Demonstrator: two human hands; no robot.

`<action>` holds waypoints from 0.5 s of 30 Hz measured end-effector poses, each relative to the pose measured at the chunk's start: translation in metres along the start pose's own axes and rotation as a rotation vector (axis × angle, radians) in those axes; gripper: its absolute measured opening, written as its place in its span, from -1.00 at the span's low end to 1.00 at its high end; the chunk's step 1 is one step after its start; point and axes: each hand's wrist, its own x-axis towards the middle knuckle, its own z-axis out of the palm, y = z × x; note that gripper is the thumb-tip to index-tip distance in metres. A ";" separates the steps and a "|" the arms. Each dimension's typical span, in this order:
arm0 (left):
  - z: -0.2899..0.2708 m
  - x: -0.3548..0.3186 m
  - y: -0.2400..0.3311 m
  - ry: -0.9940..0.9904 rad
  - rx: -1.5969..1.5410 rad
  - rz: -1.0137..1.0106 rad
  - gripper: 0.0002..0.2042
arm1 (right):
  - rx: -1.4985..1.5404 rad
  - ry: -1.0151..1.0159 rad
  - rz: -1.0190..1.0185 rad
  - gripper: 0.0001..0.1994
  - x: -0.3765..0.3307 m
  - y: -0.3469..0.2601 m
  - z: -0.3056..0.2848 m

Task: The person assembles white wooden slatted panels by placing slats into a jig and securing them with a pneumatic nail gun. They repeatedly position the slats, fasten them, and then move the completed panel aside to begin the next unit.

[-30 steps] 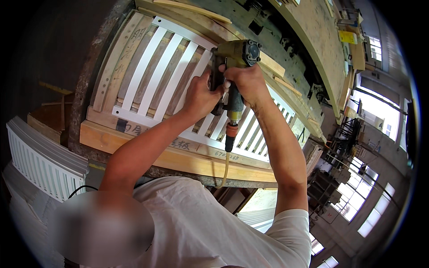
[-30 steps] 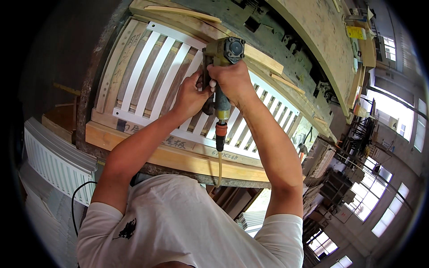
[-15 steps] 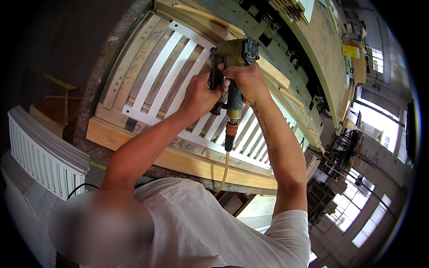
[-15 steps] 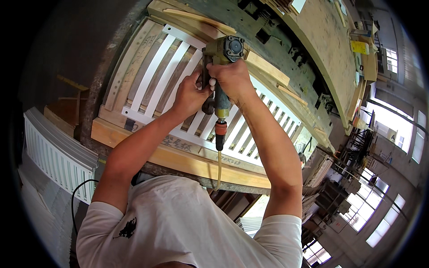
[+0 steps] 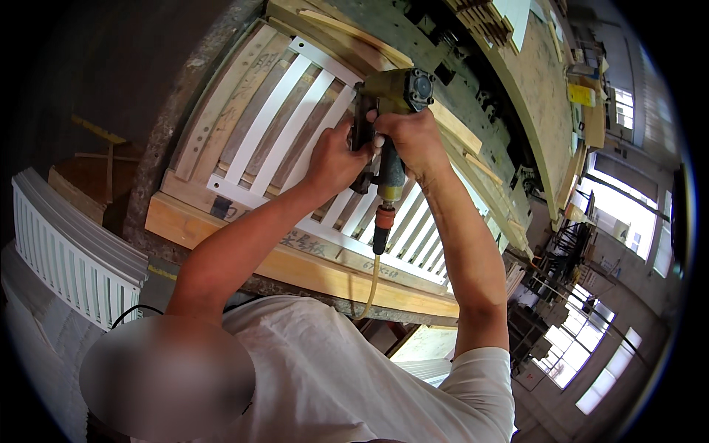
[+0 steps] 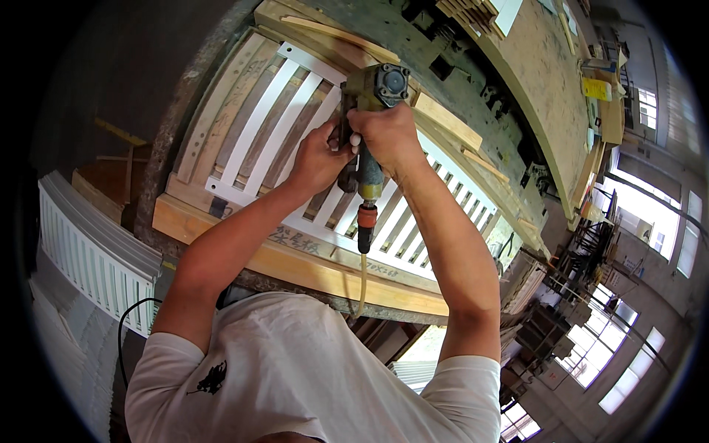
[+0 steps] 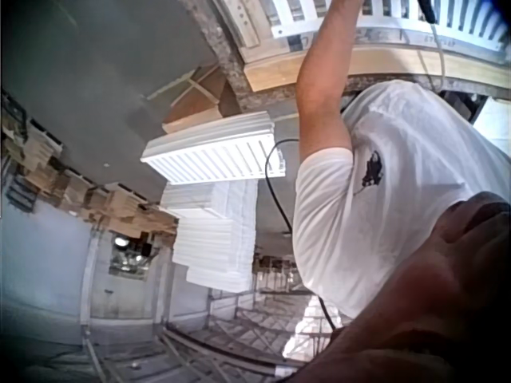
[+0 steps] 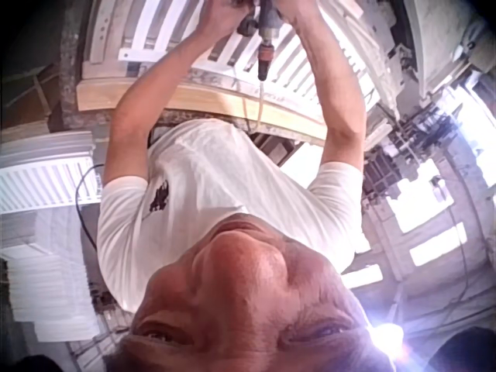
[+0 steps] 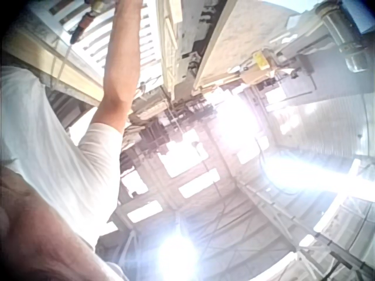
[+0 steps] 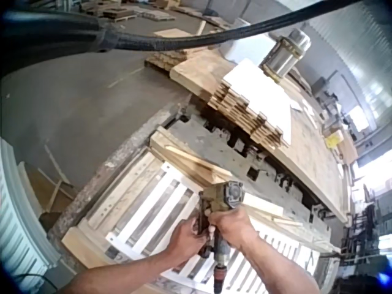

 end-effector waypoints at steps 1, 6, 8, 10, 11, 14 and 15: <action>-0.001 0.001 0.001 0.006 -0.007 0.010 -0.74 | 0.010 -0.007 0.000 -0.89 0.000 -0.001 0.001; -0.007 0.011 -0.012 0.120 -0.096 0.112 -0.68 | -0.070 -0.062 -0.018 -0.86 0.009 -0.014 0.010; -0.016 0.010 0.003 0.092 -0.078 0.051 -0.74 | -0.067 -0.069 -0.034 -0.86 0.013 -0.016 0.013; -0.022 0.010 0.010 0.075 -0.039 0.018 -0.76 | -0.050 -0.069 -0.045 -0.86 0.015 -0.016 0.017; -0.025 0.009 0.011 0.070 -0.008 0.015 -0.76 | -0.042 -0.069 -0.051 -0.86 0.015 -0.017 0.018; -0.025 0.012 0.004 0.095 -0.008 0.036 -0.75 | -0.104 -0.061 -0.041 -0.87 0.013 -0.023 0.023; -0.024 0.013 0.000 0.109 -0.023 0.049 -0.75 | -0.116 -0.057 -0.038 -0.88 0.014 -0.024 0.025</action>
